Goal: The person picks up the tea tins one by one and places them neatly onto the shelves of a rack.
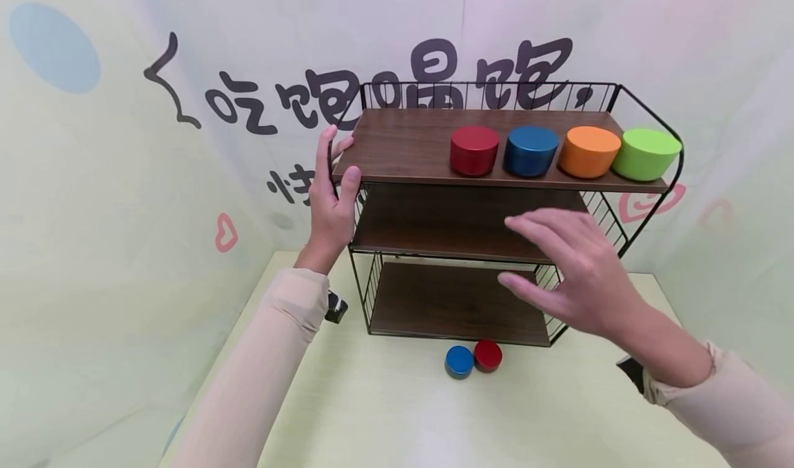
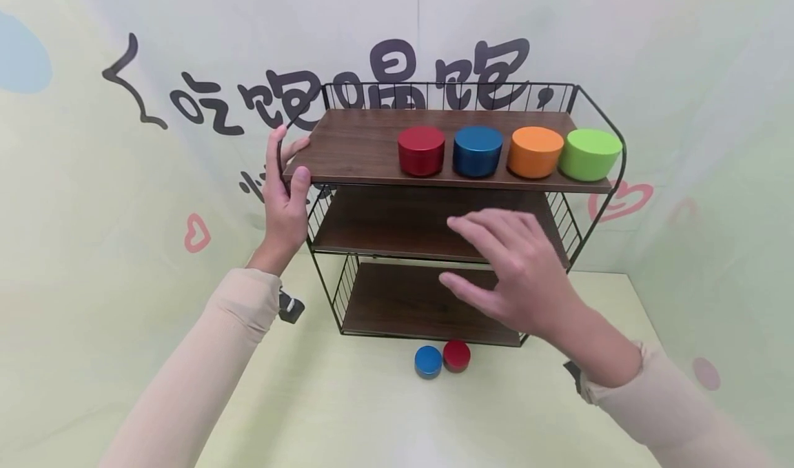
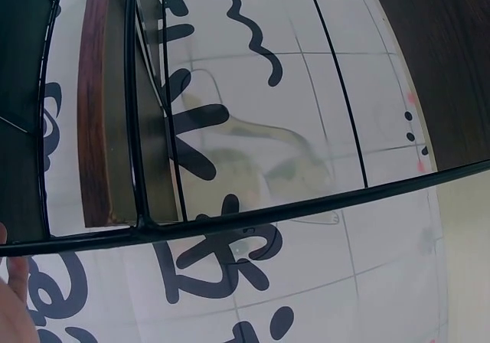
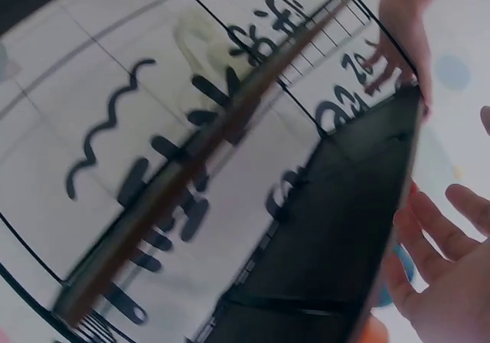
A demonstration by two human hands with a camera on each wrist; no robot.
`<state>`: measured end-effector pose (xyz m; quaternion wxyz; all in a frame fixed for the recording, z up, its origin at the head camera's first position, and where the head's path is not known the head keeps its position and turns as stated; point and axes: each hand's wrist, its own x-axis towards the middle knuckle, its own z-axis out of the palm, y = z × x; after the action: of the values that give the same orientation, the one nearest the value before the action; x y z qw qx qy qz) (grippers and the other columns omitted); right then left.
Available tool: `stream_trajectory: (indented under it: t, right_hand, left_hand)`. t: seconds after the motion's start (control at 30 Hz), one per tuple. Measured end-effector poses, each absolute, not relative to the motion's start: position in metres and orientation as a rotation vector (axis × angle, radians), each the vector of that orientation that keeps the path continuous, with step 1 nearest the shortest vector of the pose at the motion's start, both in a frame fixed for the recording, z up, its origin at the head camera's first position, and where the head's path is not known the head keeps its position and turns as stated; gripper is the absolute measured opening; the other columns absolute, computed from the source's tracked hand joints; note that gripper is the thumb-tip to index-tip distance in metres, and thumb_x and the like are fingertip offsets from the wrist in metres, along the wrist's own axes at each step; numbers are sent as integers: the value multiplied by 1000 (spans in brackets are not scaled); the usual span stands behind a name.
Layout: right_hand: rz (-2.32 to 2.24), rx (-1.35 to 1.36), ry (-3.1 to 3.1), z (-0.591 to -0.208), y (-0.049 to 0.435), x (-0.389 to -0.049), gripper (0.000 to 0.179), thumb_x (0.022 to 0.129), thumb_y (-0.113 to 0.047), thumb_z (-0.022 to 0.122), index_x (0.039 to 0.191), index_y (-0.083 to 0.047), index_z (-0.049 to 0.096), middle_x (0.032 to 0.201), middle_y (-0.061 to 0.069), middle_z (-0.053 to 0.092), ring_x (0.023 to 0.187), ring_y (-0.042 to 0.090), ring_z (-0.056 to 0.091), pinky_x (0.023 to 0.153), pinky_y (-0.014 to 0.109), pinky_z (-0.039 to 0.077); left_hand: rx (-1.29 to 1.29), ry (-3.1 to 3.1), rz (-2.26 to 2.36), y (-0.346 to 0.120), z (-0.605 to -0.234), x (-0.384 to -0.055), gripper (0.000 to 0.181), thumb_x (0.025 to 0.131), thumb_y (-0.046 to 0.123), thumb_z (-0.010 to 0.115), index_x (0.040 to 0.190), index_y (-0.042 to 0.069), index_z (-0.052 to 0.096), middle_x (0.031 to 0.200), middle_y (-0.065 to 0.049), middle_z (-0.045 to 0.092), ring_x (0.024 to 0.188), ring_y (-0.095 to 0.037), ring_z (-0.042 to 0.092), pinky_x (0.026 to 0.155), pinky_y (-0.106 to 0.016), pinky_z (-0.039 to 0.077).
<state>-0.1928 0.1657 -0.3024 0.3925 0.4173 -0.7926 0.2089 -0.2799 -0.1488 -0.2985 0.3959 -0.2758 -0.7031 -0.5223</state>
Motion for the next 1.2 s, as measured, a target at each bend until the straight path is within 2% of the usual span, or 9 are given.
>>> stream_trajectory:
  t: [0.13,0.3,0.4,0.63,0.8,0.9,1.0,1.1,1.2]
  right_hand:
    - [523,1053,-2145,-330,167,-192,68,94,-61,53,128,-4,65,122,14,66,112,31,60,93,47,42]
    - [525,1033,-2264,-358,169,-192,69,93,-65,50,128,-7,65,124,11,65,114,28,60,93,49,45]
    - [518,1019,-2287,-372,169,-191,71,93,-68,46,127,-9,66,123,10,66,112,27,60,91,50,47]
    - [518,999,-2334,-405,170,-190,70,94,-69,44,127,-11,65,123,10,66,112,27,60,91,52,47]
    - [509,998,-2354,-429,171,-190,69,95,-68,42,127,-12,65,122,9,66,111,27,61,91,52,46]
    - [511,996,-2367,-442,170,-190,67,94,-66,45,127,-12,65,121,8,67,110,26,62,90,51,47]
    - [520,999,-2376,-455,171,-191,61,93,-61,53,126,-12,66,120,8,67,109,26,62,89,51,48]
    - [515,993,-2392,-467,171,-191,57,87,-53,68,126,-12,66,120,8,67,107,26,63,88,51,49]
    - [502,974,-2421,-479,171,-189,61,77,-44,80,126,-13,65,120,8,67,107,26,63,86,52,50]
  left_hand:
    - [-691,-1776,-1327,-152,-307,-290,53,99,9,48,148,-4,32,136,-24,56,129,-31,50,103,-31,34]
    - [-695,-1777,-1295,-160,-320,-309,55,101,23,49,152,6,33,138,-12,57,130,-20,50,103,-32,35]
    - [-702,-1772,-1284,-162,-323,-312,57,102,29,49,153,9,32,138,-9,57,130,-20,50,103,-32,35]
    - [-702,-1770,-1283,-160,-322,-312,56,102,27,49,153,10,32,138,-10,57,132,-19,48,103,-33,34]
    - [-702,-1757,-1301,-157,-318,-307,55,100,14,49,151,2,32,137,-18,57,131,-24,49,104,-33,34]
    - [-702,-1751,-1320,-152,-310,-296,54,98,8,49,148,-5,32,135,-25,56,129,-31,49,104,-33,33]
    - [-696,-1759,-1334,-148,-302,-286,53,97,5,47,146,-9,32,134,-28,55,129,-34,48,104,-32,33]
    - [-696,-1763,-1327,-146,-299,-282,52,97,3,47,145,-10,31,133,-30,54,128,-36,48,104,-33,34]
    - [-700,-1759,-1323,-146,-298,-281,52,97,2,47,144,-11,32,133,-30,54,127,-38,48,104,-33,34]
